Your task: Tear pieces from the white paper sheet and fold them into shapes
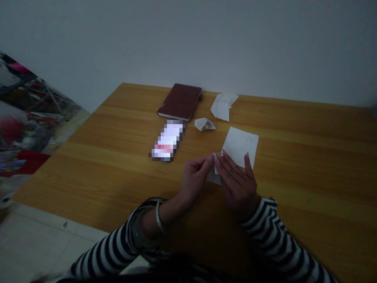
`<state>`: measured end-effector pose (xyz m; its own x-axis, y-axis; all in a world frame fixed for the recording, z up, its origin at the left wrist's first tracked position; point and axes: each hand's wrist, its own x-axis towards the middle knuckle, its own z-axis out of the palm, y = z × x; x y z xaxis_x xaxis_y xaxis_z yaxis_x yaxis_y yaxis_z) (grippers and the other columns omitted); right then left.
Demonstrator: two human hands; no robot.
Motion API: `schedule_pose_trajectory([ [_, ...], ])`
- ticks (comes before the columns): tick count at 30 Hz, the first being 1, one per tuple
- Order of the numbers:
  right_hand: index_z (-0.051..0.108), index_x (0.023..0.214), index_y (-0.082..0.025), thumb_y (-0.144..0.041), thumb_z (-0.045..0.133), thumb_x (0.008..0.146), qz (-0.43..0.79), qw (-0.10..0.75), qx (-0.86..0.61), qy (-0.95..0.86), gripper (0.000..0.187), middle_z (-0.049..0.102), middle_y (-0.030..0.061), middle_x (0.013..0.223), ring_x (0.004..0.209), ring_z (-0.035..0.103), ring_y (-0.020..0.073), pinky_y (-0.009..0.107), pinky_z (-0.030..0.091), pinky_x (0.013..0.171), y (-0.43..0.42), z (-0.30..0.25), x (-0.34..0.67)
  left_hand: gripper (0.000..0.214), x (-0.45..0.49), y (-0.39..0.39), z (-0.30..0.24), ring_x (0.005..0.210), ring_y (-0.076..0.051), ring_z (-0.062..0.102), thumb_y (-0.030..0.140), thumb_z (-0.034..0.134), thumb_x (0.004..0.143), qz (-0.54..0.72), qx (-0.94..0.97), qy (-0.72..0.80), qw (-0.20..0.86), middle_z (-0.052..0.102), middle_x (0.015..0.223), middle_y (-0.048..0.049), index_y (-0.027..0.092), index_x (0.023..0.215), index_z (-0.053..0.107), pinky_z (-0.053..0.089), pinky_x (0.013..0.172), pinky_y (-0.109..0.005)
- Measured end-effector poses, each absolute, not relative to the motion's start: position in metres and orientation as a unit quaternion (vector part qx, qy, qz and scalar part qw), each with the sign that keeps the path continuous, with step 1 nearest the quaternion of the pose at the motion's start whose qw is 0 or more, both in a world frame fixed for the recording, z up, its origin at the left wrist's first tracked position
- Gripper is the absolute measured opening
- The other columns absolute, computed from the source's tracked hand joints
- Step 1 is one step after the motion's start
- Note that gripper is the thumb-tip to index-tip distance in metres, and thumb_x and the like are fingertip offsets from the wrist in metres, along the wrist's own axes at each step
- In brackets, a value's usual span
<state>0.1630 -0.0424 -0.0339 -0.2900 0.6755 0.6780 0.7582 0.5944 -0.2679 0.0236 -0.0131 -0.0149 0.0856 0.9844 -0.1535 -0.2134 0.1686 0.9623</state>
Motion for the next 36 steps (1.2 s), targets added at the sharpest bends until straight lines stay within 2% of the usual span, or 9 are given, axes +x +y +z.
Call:
schedule_pose_trajectory([
  [7,0.045,0.143,-0.016,-0.006,0.04,0.095,-0.069,0.374,-0.439,-0.814,0.049,0.061,0.0097,0.134,0.13,0.053,0.0215,0.054,0.019,0.12,-0.041,-0.032,0.168,0.031,0.016,-0.008,-0.018,0.061,-0.009,0.055,0.04,0.063,0.087,0.463,0.432,0.457,0.625,0.065,0.064,0.0001,0.015,0.071,0.074,0.045,0.06,-0.02],
  [11,0.046,0.142,-0.016,-0.005,0.04,0.094,-0.053,0.365,-0.432,-0.823,0.049,0.06,0.0094,0.136,0.13,0.053,0.0216,0.055,0.018,0.121,-0.039,-0.032,0.174,0.031,0.012,-0.004,-0.015,0.063,-0.012,0.059,0.042,0.065,0.084,0.428,0.44,0.443,0.653,0.067,0.067,-0.0015,0.014,0.077,0.075,0.049,0.063,-0.024],
  [17,0.048,0.14,-0.017,-0.002,0.041,0.093,-0.023,0.372,-0.421,-0.827,0.05,0.061,0.0098,0.135,0.13,0.054,0.0201,0.054,0.023,0.119,-0.035,-0.034,0.181,0.025,0.014,-0.004,-0.013,0.072,-0.013,0.066,0.04,0.068,0.082,0.428,0.413,0.435,0.676,0.074,0.079,-0.0037,0.018,0.088,0.077,0.054,0.07,-0.026],
  [21,0.048,0.14,-0.017,-0.001,0.041,0.092,-0.016,0.378,-0.408,-0.831,0.051,0.06,0.0095,0.135,0.131,0.052,0.0199,0.055,0.025,0.119,-0.034,-0.036,0.183,0.023,0.014,-0.005,-0.016,0.07,-0.013,0.067,0.038,0.068,0.083,0.432,0.401,0.428,0.685,0.076,0.082,-0.005,0.018,0.091,0.078,0.055,0.07,-0.027],
  [28,0.051,0.136,-0.011,-0.003,0.042,0.093,-0.057,0.362,-0.403,-0.839,0.045,0.061,0.0126,0.134,0.132,0.051,0.0208,0.051,0.031,0.118,-0.038,-0.031,0.177,0.023,0.015,-0.007,-0.018,0.067,-0.013,0.065,0.037,0.07,0.081,0.452,0.386,0.451,0.666,0.074,0.076,-0.0045,0.016,0.081,0.079,0.055,0.07,-0.028],
  [32,0.054,0.133,-0.008,-0.004,0.04,0.095,-0.098,0.36,-0.402,-0.836,0.041,0.062,0.0141,0.131,0.131,0.052,0.0207,0.048,0.034,0.117,-0.042,-0.028,0.171,0.021,0.017,-0.01,-0.018,0.067,-0.012,0.065,0.035,0.07,0.081,0.449,0.348,0.441,0.694,0.073,0.075,-0.0036,0.015,0.082,0.078,0.054,0.069,-0.026],
  [36,0.054,0.132,-0.008,-0.004,0.039,0.095,-0.1,0.356,-0.406,-0.836,0.04,0.063,0.0134,0.131,0.131,0.052,0.0202,0.046,0.035,0.117,-0.042,-0.028,0.17,0.018,0.017,-0.01,-0.013,0.064,-0.01,0.064,0.031,0.071,0.08,0.443,0.297,0.428,0.729,0.072,0.071,-0.0027,0.015,0.074,0.075,0.051,0.063,-0.021],
])
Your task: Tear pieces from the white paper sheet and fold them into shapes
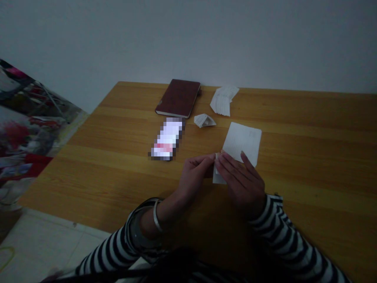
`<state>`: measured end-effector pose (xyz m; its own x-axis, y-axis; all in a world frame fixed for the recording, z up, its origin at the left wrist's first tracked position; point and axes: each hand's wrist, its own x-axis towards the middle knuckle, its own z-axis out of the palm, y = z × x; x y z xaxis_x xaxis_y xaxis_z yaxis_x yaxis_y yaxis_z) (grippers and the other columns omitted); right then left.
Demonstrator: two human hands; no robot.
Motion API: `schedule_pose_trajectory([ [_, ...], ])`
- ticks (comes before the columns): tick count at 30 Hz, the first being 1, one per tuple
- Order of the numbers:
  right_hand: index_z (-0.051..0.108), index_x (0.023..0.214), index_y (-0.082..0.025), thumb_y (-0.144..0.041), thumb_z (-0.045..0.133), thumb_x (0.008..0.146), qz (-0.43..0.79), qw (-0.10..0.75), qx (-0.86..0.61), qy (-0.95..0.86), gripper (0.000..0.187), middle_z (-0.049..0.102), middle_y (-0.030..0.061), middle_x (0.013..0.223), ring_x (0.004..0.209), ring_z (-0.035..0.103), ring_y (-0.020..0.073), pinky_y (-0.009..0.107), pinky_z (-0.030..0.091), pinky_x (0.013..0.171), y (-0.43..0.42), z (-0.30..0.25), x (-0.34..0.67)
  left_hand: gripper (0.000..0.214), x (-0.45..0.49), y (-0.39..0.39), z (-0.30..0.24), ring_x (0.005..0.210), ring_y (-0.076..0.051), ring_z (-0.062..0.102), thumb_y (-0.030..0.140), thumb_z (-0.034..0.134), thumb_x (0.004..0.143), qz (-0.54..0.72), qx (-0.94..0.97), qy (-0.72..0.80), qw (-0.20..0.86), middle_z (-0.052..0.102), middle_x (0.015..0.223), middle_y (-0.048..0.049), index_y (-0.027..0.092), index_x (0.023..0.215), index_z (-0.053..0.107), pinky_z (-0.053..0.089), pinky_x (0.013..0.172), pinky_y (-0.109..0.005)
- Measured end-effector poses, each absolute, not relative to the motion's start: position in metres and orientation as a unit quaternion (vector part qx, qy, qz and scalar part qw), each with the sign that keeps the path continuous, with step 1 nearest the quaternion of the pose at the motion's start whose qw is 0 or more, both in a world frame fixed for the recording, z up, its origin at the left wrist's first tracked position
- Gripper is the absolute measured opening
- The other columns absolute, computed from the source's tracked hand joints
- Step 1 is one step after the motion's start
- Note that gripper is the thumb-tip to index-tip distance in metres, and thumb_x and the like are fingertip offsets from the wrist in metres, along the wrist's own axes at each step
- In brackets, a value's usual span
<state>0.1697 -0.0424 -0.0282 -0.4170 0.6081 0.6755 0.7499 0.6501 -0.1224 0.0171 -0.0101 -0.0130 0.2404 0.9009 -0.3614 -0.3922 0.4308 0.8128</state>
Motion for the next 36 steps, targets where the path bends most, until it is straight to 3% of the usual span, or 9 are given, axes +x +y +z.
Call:
schedule_pose_trajectory([
  [13,0.055,0.133,-0.011,-0.006,0.043,0.094,-0.102,0.309,-0.409,-0.853,0.041,0.056,0.0131,0.137,0.134,0.049,0.022,0.049,0.028,0.12,-0.042,-0.03,0.168,0.02,0.011,-0.006,-0.011,0.06,-0.008,0.062,0.033,0.074,0.078,0.444,0.277,0.411,0.747,0.07,0.066,-0.0017,0.014,0.07,0.074,0.05,0.059,-0.019],
  [16,0.057,0.131,-0.011,-0.006,0.048,0.092,-0.102,0.309,-0.411,-0.852,0.04,0.057,0.0135,0.137,0.133,0.05,0.0226,0.051,0.025,0.12,-0.042,-0.031,0.164,0.018,0.01,-0.005,-0.013,0.068,-0.01,0.064,0.034,0.073,0.08,0.435,0.319,0.422,0.729,0.073,0.075,-0.0031,0.017,0.08,0.077,0.052,0.065,-0.02],
  [19,0.059,0.128,-0.011,-0.009,0.052,0.09,-0.037,0.348,-0.426,-0.834,0.039,0.059,0.0147,0.135,0.131,0.052,0.0244,0.055,0.024,0.119,-0.044,-0.03,0.16,0.02,0.007,-0.003,-0.017,0.072,-0.011,0.065,0.036,0.073,0.08,0.428,0.352,0.434,0.71,0.074,0.08,-0.004,0.018,0.088,0.078,0.052,0.07,-0.023],
  [23,0.063,0.121,-0.016,-0.013,0.051,0.091,0.152,0.448,-0.428,-0.77,0.033,0.063,0.0132,0.133,0.131,0.053,0.0259,0.058,0.029,0.116,-0.045,-0.028,0.162,0.022,0.005,0.0,-0.017,0.063,-0.01,0.061,0.038,0.07,0.082,0.429,0.404,0.457,0.666,0.072,0.073,-0.0029,0.018,0.085,0.078,0.048,0.062,-0.022],
  [26,0.064,0.117,-0.018,-0.018,0.053,0.092,0.207,0.536,-0.505,-0.644,0.027,0.067,0.0108,0.126,0.122,0.06,0.0243,0.049,0.045,0.107,-0.041,-0.029,0.172,0.023,0.005,0.001,-0.012,0.058,-0.01,0.057,0.039,0.069,0.083,0.425,0.444,0.474,0.631,0.07,0.068,-0.0021,0.017,0.082,0.078,0.045,0.057,-0.022],
  [29,0.068,0.101,-0.019,-0.031,0.055,0.093,0.267,0.542,-0.569,-0.559,0.019,0.073,0.0072,0.098,0.09,0.069,0.0202,0.035,0.057,0.078,-0.036,-0.031,0.178,0.022,0.007,0.0,-0.007,0.058,-0.01,0.057,0.038,0.069,0.083,0.427,0.47,0.478,0.607,0.07,0.068,-0.0023,0.018,0.08,0.078,0.043,0.055,-0.022],
  [32,0.063,0.073,-0.019,-0.043,0.049,0.096,0.424,0.477,-0.534,-0.555,0.036,0.063,0.0005,0.063,0.058,0.059,0.014,0.024,0.048,0.052,-0.033,-0.031,0.177,0.02,0.009,-0.002,-0.004,0.061,-0.011,0.058,0.036,0.068,0.084,0.439,0.479,0.476,0.593,0.072,0.071,-0.0029,0.018,0.079,0.078,0.044,0.057,-0.022],
  [36,0.063,0.07,-0.019,-0.05,0.054,0.091,0.534,0.438,-0.492,-0.53,0.039,0.062,-0.0006,0.062,0.057,0.057,0.0136,0.024,0.047,0.052,-0.035,-0.031,0.168,0.022,0.01,-0.003,-0.002,0.055,-0.01,0.056,0.035,0.066,0.086,0.426,0.478,0.464,0.612,0.069,0.066,-0.0018,0.017,0.078,0.077,0.043,0.053,-0.021],
])
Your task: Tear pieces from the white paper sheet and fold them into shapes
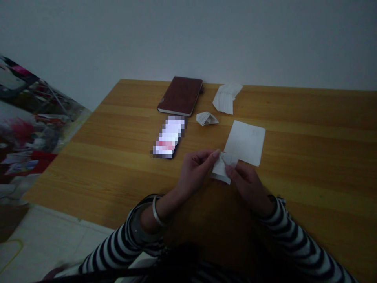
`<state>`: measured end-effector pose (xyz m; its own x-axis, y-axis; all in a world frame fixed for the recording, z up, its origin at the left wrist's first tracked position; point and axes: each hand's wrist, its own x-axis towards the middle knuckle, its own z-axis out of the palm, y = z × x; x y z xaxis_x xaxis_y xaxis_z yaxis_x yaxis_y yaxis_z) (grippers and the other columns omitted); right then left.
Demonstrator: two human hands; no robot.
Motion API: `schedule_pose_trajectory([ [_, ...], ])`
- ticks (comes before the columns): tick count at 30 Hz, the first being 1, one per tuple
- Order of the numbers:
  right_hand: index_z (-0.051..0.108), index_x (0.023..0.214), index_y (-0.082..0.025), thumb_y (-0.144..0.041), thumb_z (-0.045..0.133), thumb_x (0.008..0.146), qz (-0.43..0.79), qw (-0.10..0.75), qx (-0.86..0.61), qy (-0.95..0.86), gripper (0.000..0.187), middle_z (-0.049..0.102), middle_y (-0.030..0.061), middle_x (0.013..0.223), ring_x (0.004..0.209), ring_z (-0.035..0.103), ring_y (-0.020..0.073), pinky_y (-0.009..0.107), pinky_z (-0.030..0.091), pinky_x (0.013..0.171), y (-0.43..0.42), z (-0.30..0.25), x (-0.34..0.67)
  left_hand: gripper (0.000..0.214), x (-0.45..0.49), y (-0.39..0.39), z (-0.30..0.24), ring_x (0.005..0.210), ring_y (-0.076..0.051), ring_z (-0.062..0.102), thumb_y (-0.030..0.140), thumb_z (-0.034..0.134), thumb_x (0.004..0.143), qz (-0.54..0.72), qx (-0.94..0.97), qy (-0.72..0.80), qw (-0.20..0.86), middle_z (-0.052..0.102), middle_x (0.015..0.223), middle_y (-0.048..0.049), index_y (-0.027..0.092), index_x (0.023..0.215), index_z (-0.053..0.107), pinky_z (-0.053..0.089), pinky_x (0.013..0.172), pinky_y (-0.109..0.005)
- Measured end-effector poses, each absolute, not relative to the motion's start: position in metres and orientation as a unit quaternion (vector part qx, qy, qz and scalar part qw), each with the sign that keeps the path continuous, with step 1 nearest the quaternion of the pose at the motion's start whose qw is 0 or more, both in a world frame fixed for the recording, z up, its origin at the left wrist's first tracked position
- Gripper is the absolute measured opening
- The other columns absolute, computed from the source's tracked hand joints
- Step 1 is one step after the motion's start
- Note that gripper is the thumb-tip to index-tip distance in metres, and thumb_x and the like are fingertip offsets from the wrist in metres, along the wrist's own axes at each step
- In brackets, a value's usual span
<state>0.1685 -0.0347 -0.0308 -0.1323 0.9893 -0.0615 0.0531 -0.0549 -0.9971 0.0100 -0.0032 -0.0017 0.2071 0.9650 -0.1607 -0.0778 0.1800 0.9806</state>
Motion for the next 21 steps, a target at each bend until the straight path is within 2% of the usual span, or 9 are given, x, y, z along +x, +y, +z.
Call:
schedule_pose_trajectory([
  [4,0.065,0.071,-0.019,-0.048,0.057,0.09,0.549,0.433,-0.499,-0.512,0.036,0.063,-0.0006,0.064,0.059,0.058,0.0136,0.024,0.049,0.055,-0.035,-0.0319,0.1669,0.024,0.0106,-0.0039,-0.0035,0.055,-0.01,0.055,0.036,0.066,0.085,0.413,0.484,0.463,0.616,0.069,0.066,-0.0019,0.016,0.078,0.076,0.041,0.051,-0.021],
  [9,0.064,0.065,-0.018,-0.051,0.059,0.088,0.546,0.458,-0.501,-0.492,0.04,0.06,-0.0011,0.058,0.052,0.053,0.0115,0.021,0.046,0.047,-0.0341,-0.0325,0.1705,0.021,0.0106,-0.0046,-0.0061,0.058,-0.011,0.056,0.037,0.067,0.085,0.415,0.495,0.476,0.597,0.072,0.071,-0.003,0.019,0.083,0.077,0.042,0.053,-0.022],
  [14,0.073,0.082,-0.018,-0.047,0.065,0.085,0.566,0.435,-0.484,-0.506,0.031,0.071,0.0019,0.07,0.063,0.063,0.0151,0.026,0.054,0.057,-0.0334,-0.0323,0.1722,0.019,0.0118,-0.0048,-0.0041,0.059,-0.011,0.058,0.033,0.065,0.086,0.413,0.49,0.469,0.607,0.072,0.071,-0.0027,0.019,0.081,0.078,0.043,0.055,-0.021],
  [21,0.077,0.085,-0.017,-0.042,0.066,0.085,0.562,0.441,-0.483,-0.507,0.027,0.074,0.0032,0.072,0.062,0.066,0.0142,0.026,0.055,0.057,-0.0321,-0.0331,0.174,0.02,0.0107,-0.0012,-0.0079,0.063,-0.01,0.059,0.032,0.063,0.088,0.397,0.457,0.431,0.668,0.072,0.074,-0.0033,0.018,0.086,0.078,0.046,0.06,-0.021],
])
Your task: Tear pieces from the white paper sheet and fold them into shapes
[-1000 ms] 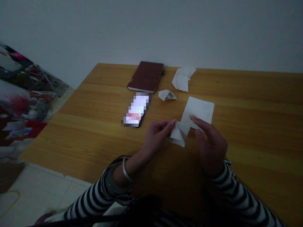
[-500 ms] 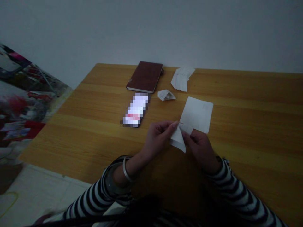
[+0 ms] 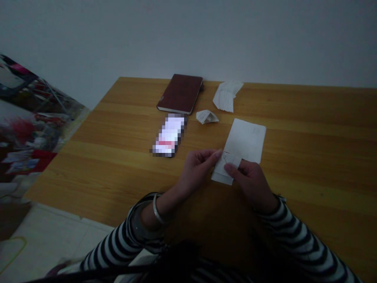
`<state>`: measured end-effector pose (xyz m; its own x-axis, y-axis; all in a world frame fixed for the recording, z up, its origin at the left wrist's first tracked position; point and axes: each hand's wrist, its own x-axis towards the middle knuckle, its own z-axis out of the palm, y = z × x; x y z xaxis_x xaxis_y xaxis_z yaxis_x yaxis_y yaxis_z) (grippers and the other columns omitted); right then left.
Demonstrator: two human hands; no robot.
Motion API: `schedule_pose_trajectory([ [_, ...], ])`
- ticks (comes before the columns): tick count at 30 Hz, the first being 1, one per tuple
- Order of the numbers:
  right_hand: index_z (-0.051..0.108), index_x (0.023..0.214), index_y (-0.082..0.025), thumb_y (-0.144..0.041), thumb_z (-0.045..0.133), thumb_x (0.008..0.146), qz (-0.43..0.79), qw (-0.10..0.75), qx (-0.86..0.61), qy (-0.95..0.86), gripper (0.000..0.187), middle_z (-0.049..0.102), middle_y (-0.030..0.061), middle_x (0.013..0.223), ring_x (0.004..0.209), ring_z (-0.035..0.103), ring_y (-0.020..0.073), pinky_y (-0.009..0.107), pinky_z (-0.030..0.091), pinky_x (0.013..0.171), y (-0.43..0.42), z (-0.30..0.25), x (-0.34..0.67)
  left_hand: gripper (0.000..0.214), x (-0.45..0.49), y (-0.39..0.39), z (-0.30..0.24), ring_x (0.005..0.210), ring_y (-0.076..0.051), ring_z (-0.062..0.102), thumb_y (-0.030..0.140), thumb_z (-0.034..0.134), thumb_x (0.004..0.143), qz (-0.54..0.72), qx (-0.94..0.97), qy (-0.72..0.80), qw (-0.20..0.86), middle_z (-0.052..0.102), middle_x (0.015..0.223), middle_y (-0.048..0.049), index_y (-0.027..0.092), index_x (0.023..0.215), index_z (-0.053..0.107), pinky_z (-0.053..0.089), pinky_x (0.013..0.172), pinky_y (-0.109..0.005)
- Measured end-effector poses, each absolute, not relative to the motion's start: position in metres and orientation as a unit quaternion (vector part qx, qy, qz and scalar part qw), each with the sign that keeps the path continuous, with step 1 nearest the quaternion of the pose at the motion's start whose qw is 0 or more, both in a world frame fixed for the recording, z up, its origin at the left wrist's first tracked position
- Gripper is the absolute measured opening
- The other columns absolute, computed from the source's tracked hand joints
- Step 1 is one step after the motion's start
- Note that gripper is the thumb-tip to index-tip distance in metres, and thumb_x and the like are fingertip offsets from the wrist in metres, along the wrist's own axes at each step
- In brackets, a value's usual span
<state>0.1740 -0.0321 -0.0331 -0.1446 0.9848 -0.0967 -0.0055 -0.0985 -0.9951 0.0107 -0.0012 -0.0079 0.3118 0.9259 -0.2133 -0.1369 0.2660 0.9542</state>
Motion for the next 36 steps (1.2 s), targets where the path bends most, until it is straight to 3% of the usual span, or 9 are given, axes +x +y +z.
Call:
schedule_pose_trajectory([
  [9,0.077,0.085,-0.018,-0.041,0.072,0.08,0.577,0.451,-0.486,-0.477,0.024,0.076,0.004,0.071,0.064,0.07,0.0159,0.027,0.057,0.056,-0.033,-0.031,0.171,0.023,0.01,-0.001,-0.01,0.061,-0.01,0.059,0.034,0.062,0.089,0.387,0.443,0.417,0.693,0.071,0.072,-0.0032,0.016,0.085,0.077,0.046,0.06,-0.021],
  [16,0.077,0.087,-0.019,-0.041,0.075,0.076,0.607,0.414,-0.504,-0.455,0.025,0.076,0.0041,0.077,0.07,0.07,0.017,0.028,0.056,0.064,-0.034,-0.031,0.173,0.025,0.013,-0.002,-0.01,0.061,-0.01,0.06,0.035,0.063,0.088,0.384,0.481,0.434,0.658,0.072,0.072,-0.003,0.015,0.084,0.076,0.046,0.059,-0.02],
  [23,0.074,0.072,-0.018,-0.042,0.076,0.074,0.581,0.409,-0.533,-0.46,0.024,0.072,0.0018,0.066,0.058,0.064,0.0138,0.024,0.05,0.053,-0.032,-0.035,0.179,0.023,0.006,0.003,-0.01,0.068,-0.011,0.061,0.035,0.063,0.087,0.319,0.557,0.448,0.622,0.073,0.079,-0.0035,0.015,0.088,0.074,0.047,0.064,-0.021],
  [27,0.072,0.07,-0.018,-0.045,0.071,0.079,0.567,0.385,-0.544,-0.484,0.028,0.071,0.0024,0.067,0.057,0.061,0.0135,0.024,0.047,0.05,-0.029,-0.039,0.183,0.032,0.0,0.004,-0.013,0.061,-0.01,0.054,0.04,0.058,0.09,0.241,0.655,0.444,0.562,0.067,0.067,-0.0018,0.013,0.081,0.074,0.04,0.055,-0.021],
  [32,0.073,0.077,-0.019,-0.045,0.067,0.082,0.587,0.386,-0.512,-0.494,0.027,0.072,0.0023,0.071,0.063,0.063,0.0139,0.025,0.05,0.057,-0.028,-0.043,0.183,0.035,0.003,0.0,-0.017,0.055,-0.01,0.049,0.041,0.059,0.089,0.267,0.663,0.472,0.516,0.063,0.061,-0.0017,0.011,0.078,0.074,0.036,0.05,-0.021],
  [36,0.068,0.07,-0.017,-0.047,0.064,0.083,0.568,0.384,-0.512,-0.517,0.033,0.066,0.0013,0.064,0.058,0.058,0.0131,0.025,0.047,0.055,-0.027,-0.043,0.184,0.028,0.007,0.0,-0.018,0.059,-0.011,0.054,0.037,0.062,0.087,0.309,0.617,0.458,0.561,0.068,0.068,-0.0032,0.012,0.082,0.074,0.04,0.055,-0.021],
])
